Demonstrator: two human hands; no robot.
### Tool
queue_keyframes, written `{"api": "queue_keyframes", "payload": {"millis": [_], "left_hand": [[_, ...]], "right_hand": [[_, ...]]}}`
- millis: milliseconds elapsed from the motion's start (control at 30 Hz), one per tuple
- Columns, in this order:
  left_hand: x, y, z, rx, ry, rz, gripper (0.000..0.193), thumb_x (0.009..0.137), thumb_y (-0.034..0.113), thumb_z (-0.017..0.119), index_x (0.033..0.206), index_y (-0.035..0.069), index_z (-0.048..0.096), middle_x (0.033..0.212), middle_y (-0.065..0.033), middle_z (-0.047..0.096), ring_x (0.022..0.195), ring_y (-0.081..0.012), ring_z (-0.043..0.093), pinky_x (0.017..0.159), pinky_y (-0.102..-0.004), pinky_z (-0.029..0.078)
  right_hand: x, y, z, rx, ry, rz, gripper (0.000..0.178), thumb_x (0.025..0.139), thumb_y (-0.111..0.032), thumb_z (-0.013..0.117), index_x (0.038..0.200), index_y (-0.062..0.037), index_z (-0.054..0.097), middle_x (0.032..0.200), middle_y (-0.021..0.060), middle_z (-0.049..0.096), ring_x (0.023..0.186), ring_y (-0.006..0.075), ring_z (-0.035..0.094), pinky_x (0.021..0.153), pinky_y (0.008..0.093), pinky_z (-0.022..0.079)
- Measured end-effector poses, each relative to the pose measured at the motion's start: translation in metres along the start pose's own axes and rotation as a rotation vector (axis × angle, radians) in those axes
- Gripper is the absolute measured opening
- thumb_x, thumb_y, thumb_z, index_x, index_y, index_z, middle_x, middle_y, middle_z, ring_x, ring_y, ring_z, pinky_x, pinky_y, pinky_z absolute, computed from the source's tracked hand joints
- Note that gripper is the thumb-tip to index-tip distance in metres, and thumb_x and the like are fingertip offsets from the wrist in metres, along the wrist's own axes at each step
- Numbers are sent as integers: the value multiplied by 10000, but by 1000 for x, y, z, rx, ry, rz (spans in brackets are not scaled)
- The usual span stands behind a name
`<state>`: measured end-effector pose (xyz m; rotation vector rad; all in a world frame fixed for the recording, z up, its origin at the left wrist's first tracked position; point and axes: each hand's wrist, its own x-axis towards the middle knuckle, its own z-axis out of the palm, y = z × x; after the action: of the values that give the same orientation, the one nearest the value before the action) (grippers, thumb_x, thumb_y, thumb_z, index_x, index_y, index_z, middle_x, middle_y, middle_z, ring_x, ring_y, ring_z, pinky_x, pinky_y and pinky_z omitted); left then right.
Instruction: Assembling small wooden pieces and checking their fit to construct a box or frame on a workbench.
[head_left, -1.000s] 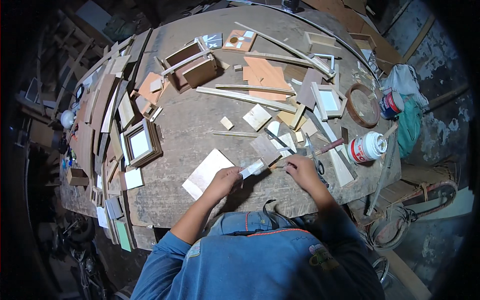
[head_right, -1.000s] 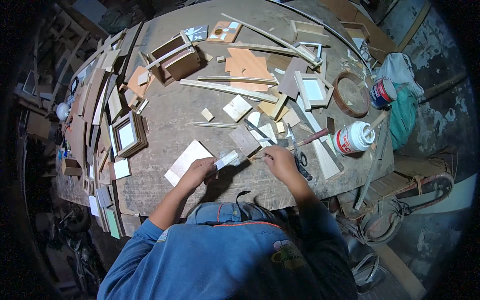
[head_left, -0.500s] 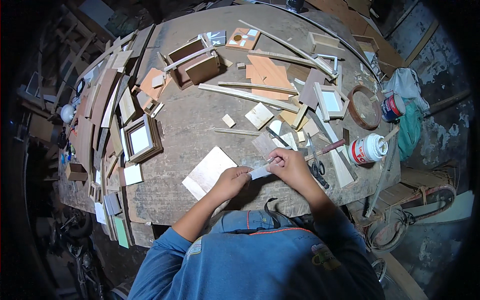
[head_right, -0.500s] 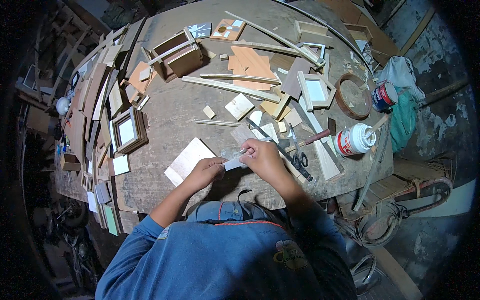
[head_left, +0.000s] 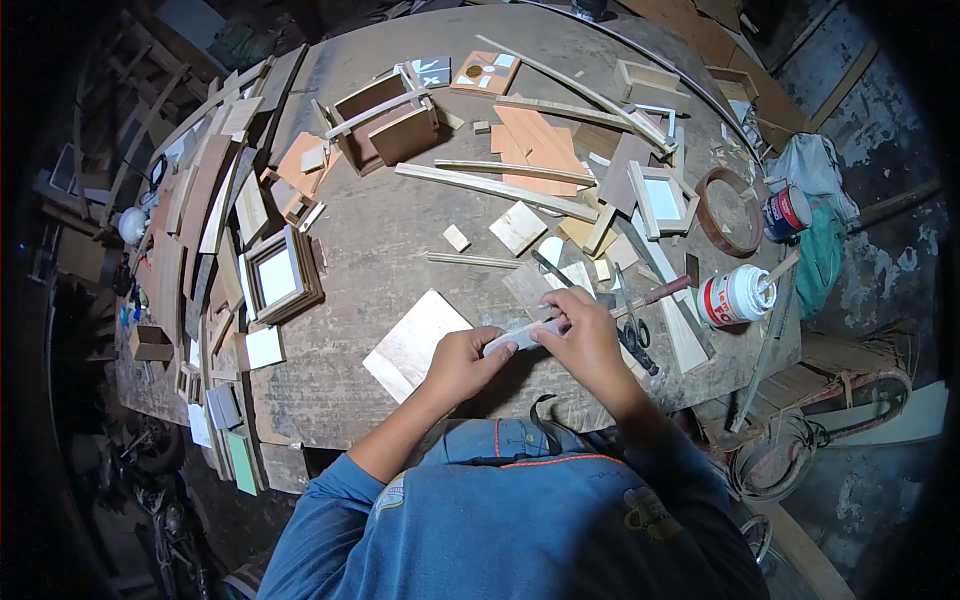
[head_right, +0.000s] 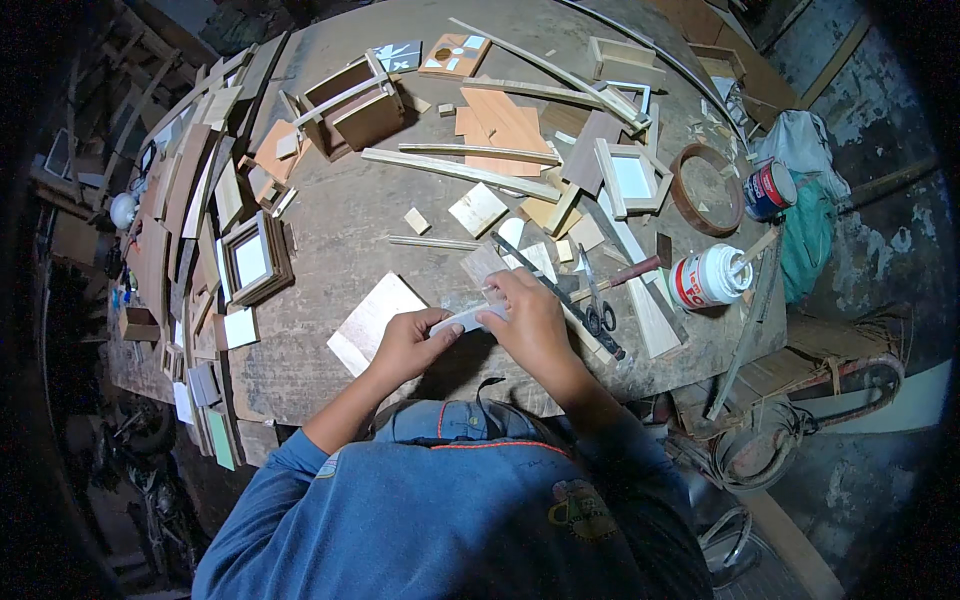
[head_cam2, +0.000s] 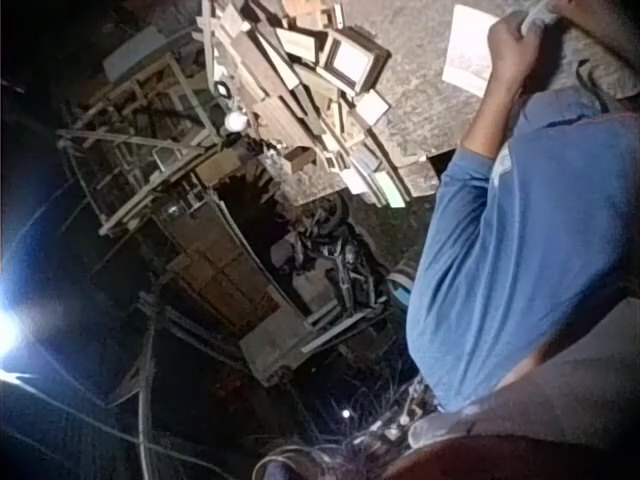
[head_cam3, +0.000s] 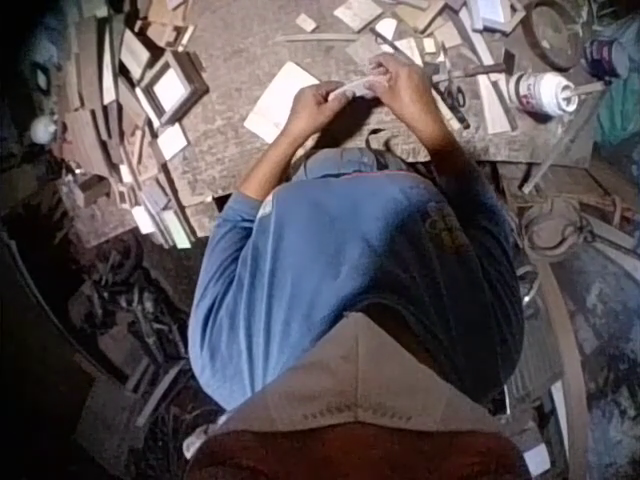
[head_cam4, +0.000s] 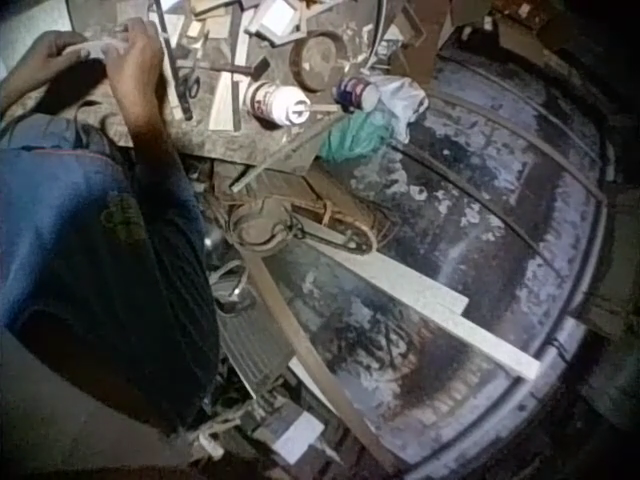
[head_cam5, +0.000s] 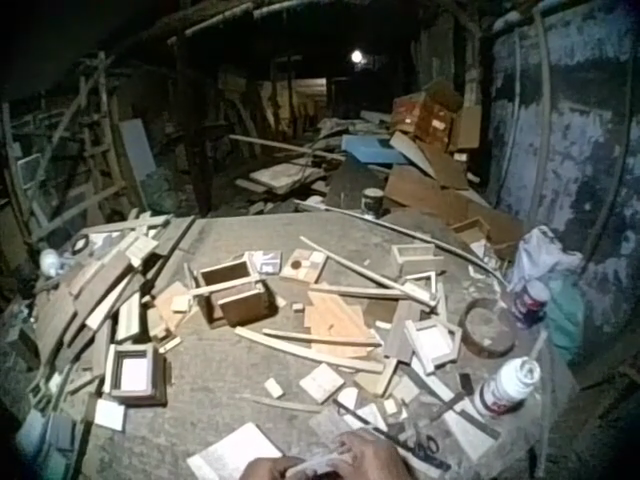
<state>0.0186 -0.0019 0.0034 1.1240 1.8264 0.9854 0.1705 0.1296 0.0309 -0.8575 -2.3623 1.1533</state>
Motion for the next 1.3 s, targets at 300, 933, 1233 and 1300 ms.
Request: {"api": "queue_keyframes", "payload": {"millis": [300,933,1233,1300], "left_hand": [[1,0,-1,-43,8,32,246,822,258,633,914,33,674,619,-112,603,525,-155,542,516,-303,424],[9,-1,-17,-298,-267,-266,451,909,357,394,944,-8,658,602,-25,571,489,-93,429,457,-247,310],[11,-3,-17,-352,-316,-349,366,908,338,494,832,20,658,599,0,562,482,-70,423,440,-229,298],[12,-4,-14,-345,-304,-354,347,907,328,517,829,21,659,603,7,560,482,-64,418,442,-226,301]], "right_hand": [[-2,19,-6,594,-278,216,625,744,53,675,1313,-26,430,1027,103,597,919,131,587,755,243,508],[3,30,5,806,-308,449,604,722,44,700,1258,-3,426,872,101,635,721,127,621,620,222,498],[4,27,3,832,-335,489,579,711,12,714,1227,-6,451,835,83,632,628,104,592,538,209,454],[5,27,4,824,-339,482,580,708,12,716,1225,-7,453,831,80,633,622,102,589,538,209,453]]}}
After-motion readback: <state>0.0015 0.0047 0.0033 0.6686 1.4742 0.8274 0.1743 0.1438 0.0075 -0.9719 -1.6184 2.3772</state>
